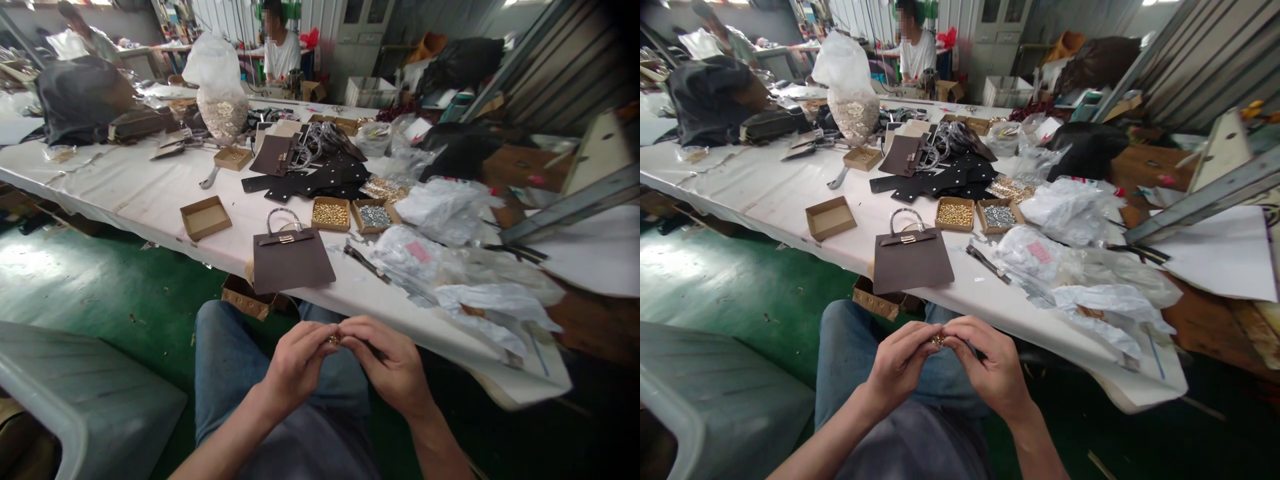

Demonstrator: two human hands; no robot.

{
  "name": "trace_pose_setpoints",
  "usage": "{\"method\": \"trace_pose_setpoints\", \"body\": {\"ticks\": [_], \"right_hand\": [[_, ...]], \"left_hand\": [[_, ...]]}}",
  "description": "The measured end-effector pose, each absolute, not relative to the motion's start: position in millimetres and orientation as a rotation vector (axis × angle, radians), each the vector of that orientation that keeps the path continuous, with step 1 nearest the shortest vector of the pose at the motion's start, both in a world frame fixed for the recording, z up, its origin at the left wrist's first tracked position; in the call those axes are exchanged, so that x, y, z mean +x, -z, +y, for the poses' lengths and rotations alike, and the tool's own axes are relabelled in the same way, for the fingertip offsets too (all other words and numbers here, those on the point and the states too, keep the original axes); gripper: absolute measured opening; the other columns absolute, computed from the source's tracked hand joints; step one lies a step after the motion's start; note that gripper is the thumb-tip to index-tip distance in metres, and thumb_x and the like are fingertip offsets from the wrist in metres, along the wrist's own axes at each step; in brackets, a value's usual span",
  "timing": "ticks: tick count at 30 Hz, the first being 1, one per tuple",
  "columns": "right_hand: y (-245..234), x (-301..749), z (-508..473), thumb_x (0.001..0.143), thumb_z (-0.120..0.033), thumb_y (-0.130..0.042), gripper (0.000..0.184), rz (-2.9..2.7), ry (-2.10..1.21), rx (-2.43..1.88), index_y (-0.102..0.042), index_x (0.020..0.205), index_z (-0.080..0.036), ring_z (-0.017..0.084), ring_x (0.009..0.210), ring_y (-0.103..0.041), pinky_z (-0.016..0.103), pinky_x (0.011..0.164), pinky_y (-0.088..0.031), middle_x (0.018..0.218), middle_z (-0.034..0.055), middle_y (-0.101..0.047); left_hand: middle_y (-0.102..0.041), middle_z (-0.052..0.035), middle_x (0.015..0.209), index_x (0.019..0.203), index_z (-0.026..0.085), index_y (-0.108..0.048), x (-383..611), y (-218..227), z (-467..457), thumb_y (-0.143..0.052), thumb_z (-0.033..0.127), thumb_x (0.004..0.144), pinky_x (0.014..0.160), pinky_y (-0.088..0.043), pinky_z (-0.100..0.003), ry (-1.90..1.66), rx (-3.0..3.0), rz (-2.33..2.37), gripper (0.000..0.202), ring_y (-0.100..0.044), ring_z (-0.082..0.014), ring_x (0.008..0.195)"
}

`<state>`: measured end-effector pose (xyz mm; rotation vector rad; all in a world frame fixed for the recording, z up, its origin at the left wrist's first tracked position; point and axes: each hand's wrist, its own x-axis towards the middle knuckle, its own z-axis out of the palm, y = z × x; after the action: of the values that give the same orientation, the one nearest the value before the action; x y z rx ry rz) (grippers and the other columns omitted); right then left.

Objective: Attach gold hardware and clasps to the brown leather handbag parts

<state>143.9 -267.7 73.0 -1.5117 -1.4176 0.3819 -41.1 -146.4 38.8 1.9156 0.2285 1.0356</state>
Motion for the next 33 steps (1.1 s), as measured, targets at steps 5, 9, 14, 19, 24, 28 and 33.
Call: {"method": "trace_pose_setpoints", "body": {"ticks": [5,9,14,19,24,28,33], "right_hand": [[-70,136,-263,0.111,-0.018,-0.067,0.017,-1.458,-0.331,-1.564,-0.078,0.119,-0.028,0.024,0.1,-0.079,0.035,0.089,-0.065,0.11,0.0076,-0.081],[-63,125,-260,0.114,-0.02,-0.059,0.014,-1.372,-0.322,-1.645,-0.072,0.114,-0.026,0.024,0.096,-0.075,0.036,0.087,-0.06,0.106,0.0076,-0.076],[-64,123,-256,0.116,-0.022,-0.058,0.014,-1.329,-0.413,-1.708,-0.069,0.107,-0.025,0.022,0.094,-0.07,0.034,0.086,-0.055,0.102,0.0056,-0.072],[-68,128,-253,0.117,-0.025,-0.057,0.02,-1.339,-0.527,-1.713,-0.067,0.101,-0.025,0.019,0.089,-0.068,0.031,0.082,-0.052,0.097,0.0035,-0.07],[-66,127,-249,0.119,-0.031,-0.055,0.026,-1.303,-0.623,-1.719,-0.065,0.096,-0.024,0.019,0.083,-0.065,0.031,0.078,-0.05,0.091,0.0021,-0.068],[-61,125,-247,0.118,-0.033,-0.059,0.025,-1.235,-0.626,-1.687,-0.07,0.097,-0.024,0.019,0.086,-0.068,0.031,0.08,-0.054,0.094,0.0032,-0.071],[-52,124,-258,0.112,-0.029,-0.07,0.018,-1.159,-0.514,-1.615,-0.077,0.128,-0.028,0.022,0.103,-0.076,0.033,0.088,-0.063,0.13,0.0077,-0.076]], "left_hand": [[-0.085,-0.0106,0.12,0.145,0.024,-0.076,-39,-41,-155,-0.068,0.008,0.11,0.091,-0.067,-0.033,-1.023,1.864,0.341,0.039,-0.08,-0.021,0.105],[-0.087,-0.0064,0.112,0.131,0.025,-0.082,-35,-49,-159,-0.072,0.011,0.109,0.09,-0.064,-0.034,-1.023,1.819,0.521,0.027,-0.08,-0.0205,0.099],[-0.088,-0.0051,0.112,0.127,0.026,-0.084,-34,-49,-159,-0.074,0.014,0.109,0.091,-0.06,-0.035,-0.936,1.779,0.569,0.024,-0.079,-0.021,0.098],[-0.087,-0.0046,0.109,0.127,0.027,-0.085,-36,-42,-159,-0.075,0.013,0.108,0.09,-0.059,-0.035,-0.906,1.741,0.592,0.025,-0.078,-0.0215,0.097],[-0.087,-0.0035,0.107,0.124,0.027,-0.086,-39,-41,-159,-0.075,0.013,0.108,0.089,-0.059,-0.034,-0.869,1.694,0.603,0.024,-0.077,-0.0208,0.097],[-0.088,-0.0052,0.112,0.124,0.027,-0.087,-41,-38,-155,-0.076,0.016,0.108,0.093,-0.06,-0.036,-0.881,1.673,0.651,0.022,-0.078,-0.023,0.102],[-0.088,-0.005,0.112,0.124,0.027,-0.089,-44,-35,-153,-0.078,0.023,0.108,0.092,-0.061,-0.033,-0.866,1.568,0.728,0.02,-0.079,-0.0227,0.101]]}}
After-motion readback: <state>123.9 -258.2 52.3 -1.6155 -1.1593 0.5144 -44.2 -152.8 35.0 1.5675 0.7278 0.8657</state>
